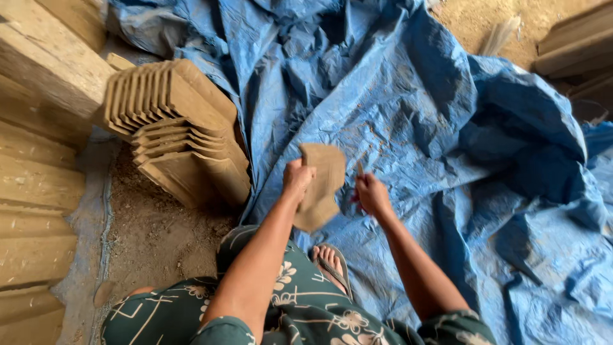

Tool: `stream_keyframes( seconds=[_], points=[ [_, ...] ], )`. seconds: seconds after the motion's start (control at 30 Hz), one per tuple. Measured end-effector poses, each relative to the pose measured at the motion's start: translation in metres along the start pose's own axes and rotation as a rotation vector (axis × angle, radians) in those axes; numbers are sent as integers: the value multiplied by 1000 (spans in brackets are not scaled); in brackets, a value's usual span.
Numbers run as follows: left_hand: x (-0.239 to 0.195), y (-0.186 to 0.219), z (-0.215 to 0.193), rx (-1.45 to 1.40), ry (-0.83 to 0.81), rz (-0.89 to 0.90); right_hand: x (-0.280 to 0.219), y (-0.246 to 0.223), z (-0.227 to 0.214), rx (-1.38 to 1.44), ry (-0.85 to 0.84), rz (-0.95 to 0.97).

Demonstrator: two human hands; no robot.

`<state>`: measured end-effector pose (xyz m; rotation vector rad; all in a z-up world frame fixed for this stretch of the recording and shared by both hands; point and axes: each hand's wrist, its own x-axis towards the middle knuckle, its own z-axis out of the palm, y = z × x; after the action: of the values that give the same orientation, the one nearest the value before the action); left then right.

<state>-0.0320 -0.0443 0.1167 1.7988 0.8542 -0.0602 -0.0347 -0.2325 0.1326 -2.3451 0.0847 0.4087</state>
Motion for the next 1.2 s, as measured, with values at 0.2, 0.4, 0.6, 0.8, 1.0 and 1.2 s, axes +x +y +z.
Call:
stream_keyframes(
  seconds=[0.2,0.4,0.6,0.8,1.0,1.2],
  points=[
    [18,-8,-4,243,-274,349,-8,-67,-8,-473,115,-296],
    [15,-3,-16,269,-322,364,43,15,30,-803,690,-570],
    [-22,36,-43,174,-267,374,12,-44,11,-547,114,-394],
    [1,9,-39,104,-210,374,107,68,16,-636,104,-145],
    [-9,8,-38,168,-194,357,200,209,39,-833,12,163],
    [10,1,-46,114,-169,361,131,94,40,605,197,293]
  ],
)
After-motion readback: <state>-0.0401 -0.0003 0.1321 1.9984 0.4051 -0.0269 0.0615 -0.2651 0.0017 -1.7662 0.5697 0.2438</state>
